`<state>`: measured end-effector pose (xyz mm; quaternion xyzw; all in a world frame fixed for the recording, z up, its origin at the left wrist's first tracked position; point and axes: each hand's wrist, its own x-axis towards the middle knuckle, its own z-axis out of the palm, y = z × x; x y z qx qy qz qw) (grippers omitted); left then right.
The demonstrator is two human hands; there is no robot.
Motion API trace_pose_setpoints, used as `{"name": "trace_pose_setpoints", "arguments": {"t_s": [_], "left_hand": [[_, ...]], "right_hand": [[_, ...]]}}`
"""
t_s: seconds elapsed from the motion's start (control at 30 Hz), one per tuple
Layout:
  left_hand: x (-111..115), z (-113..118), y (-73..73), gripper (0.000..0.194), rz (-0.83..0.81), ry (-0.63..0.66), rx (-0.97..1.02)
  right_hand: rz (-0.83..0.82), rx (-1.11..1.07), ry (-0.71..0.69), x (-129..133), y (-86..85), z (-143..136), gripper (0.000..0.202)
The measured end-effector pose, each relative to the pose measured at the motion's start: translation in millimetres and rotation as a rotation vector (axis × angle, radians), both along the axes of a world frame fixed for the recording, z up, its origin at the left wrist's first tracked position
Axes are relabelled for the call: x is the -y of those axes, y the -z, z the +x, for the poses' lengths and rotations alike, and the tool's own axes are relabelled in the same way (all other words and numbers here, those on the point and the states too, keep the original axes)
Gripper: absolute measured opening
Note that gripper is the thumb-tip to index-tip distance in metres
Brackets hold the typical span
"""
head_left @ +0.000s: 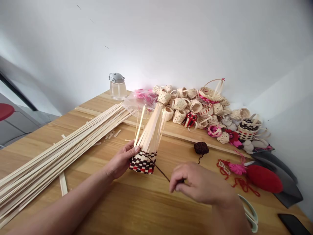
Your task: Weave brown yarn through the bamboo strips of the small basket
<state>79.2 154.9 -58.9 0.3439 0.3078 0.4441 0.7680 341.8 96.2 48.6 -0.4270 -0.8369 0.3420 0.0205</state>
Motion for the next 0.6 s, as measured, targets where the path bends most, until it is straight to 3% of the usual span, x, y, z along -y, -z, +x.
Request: {"name": "trace_pose_setpoints", "arguments": {"t_s": [0.13,0.3,0.43,0.6], "left_hand": [[1,1,0.1,0.06,0.065,0.004,-0.031],[2,2,1.4,0.052,0.134,0.02,-0.142],[3,0,2.9,0.051,0.236,0.066,-0.247],[8,0,0.3,0.082,0.386,0.054,-0.444]], "right_hand": [[0.111,0.236,0.268,-18,20.3,13,0.026],[0.091,0.099,0.17,-25,32.8,2,0.015],[0.148,0.0,0.114,-26,40.5,-15,0.021],[0.265,-0.239,0.177,-25,50.8,-29,0.026]]}}
